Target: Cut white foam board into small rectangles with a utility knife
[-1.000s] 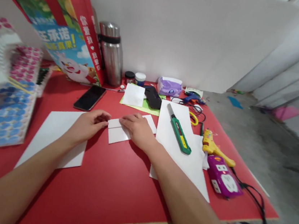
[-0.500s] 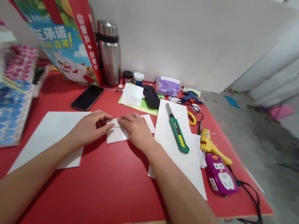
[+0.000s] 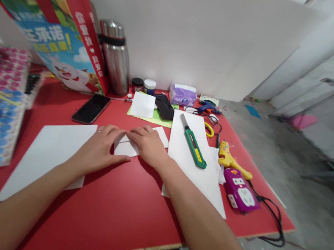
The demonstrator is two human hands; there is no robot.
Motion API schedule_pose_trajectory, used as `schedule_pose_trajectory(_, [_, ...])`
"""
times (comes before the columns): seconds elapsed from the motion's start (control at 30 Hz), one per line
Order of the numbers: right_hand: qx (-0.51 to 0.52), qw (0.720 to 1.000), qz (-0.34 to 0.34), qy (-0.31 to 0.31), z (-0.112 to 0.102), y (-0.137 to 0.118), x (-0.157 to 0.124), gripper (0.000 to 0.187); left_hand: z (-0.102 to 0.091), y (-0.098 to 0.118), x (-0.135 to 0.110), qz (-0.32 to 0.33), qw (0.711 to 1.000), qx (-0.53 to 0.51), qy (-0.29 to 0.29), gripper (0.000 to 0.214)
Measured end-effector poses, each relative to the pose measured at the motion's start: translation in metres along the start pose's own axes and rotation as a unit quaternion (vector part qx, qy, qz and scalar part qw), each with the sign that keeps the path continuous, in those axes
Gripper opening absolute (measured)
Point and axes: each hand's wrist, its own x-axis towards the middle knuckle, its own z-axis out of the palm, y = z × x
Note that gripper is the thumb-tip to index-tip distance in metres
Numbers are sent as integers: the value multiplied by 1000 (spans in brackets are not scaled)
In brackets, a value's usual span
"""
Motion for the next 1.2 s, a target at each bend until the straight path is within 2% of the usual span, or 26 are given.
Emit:
schedule_pose_trajectory(0.43, [-2, 1000, -5, -2, 3, -1, -1, 36, 4, -4, -1, 16, 1000, -3, 21, 68])
schedule_pose_trajectory(0.5, [17, 1000, -2, 7, -1, -2, -2, 38, 3, -4, -2, 20, 1000, 8, 21, 66])
schedule_pose_trajectory(0.6, [44, 996, 32, 64, -30, 0, -7, 44, 2, -5, -3, 19, 999, 25, 25, 59])
schedule_pose_trajectory(0.67, [12, 982, 123, 142, -64, 5, -13, 42, 1, -7, -3, 17, 999, 29, 32, 54])
schedule_pose_trajectory(0.73, [-74, 941, 258, 206, -100, 12, -22, 35, 2, -8, -3, 18, 998, 29, 46, 53])
schedule_pose_trajectory(0.77, [-120, 917, 326, 195, -115, 15, -27, 31, 3, -9, -3, 19, 998, 28, 53, 53])
schedule_pose_trajectory(0.8, [-159, 894, 389, 156, -127, 19, -31, 27, 3, -10, -3, 19, 998, 27, 60, 53])
schedule_pose_trajectory(0.87, [-191, 858, 474, 54, -138, 27, -38, 33, 4, -12, -3, 22, 997, 24, 65, 55])
schedule_pose_trajectory(0.93, [-186, 839, 511, -31, -133, 33, -43, 47, 2, -14, -3, 25, 998, 17, 59, 59])
schedule_pose_trajectory(1.0, [-175, 834, 517, -79, -121, 37, -46, 48, -1, -19, -3, 32, 998, 0, 49, 65])
schedule_pose_trajectory(1.1, [-172, 837, 512, -85, -108, 39, -47, 38, -5, -26, -2, 36, 997, -38, 60, 69])
schedule_pose_trajectory(1.2, [-156, 830, 534, -27, -109, 43, -52, 34, -6, -32, -1, 26, 993, -34, 112, 65])
